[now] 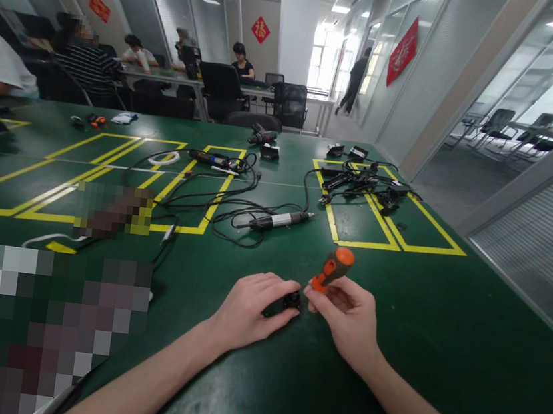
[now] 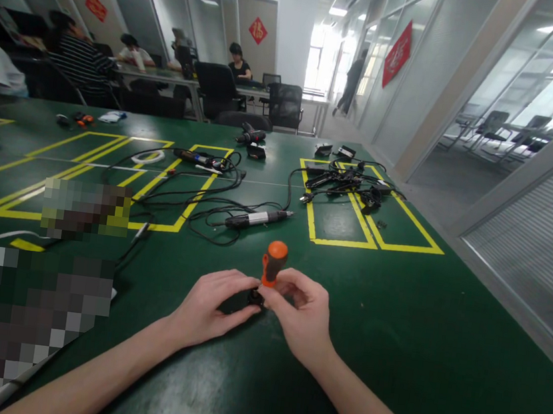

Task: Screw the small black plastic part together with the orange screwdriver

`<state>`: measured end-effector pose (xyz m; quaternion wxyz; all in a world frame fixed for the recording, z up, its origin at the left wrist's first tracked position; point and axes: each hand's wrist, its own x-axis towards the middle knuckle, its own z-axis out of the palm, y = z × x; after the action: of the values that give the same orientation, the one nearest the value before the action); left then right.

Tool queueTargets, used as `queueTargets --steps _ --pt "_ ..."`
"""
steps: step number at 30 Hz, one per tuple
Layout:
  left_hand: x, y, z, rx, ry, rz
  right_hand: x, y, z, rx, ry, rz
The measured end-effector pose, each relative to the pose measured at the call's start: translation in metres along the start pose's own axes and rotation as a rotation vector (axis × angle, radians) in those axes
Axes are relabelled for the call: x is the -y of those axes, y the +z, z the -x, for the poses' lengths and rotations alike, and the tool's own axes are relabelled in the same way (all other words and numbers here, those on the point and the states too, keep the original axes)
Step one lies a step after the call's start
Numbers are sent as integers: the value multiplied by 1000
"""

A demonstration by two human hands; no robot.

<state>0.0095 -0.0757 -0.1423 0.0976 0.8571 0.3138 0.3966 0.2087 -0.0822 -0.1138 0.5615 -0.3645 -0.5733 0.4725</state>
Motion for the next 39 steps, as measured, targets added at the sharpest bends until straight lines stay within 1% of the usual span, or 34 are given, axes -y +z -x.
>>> queueTargets --steps 5,13,16,22,26,29,34,39 --pt "0 0 0 21 -14 42 0 -1 0 39 24 -55" --pt "1 -1 0 84 -38 62 5 4 -2 37 -75 17" --pt "0 -2 -3 95 -56 90 3 4 -2 49 -49 -4" --pt "0 -2 -1 104 -127 110 -2 2 0 79 37 -117" --pt "0 -2 0 109 -177 96 -1 5 2 60 55 -125" --pt "-1 -3 -1 129 -158 83 0 4 1 66 42 -131" --pt "-2 -5 -3 155 -110 65 3 1 -1 141 42 -114" --pt "-1 -5 -4 136 -103 85 3 2 0 133 47 -138"
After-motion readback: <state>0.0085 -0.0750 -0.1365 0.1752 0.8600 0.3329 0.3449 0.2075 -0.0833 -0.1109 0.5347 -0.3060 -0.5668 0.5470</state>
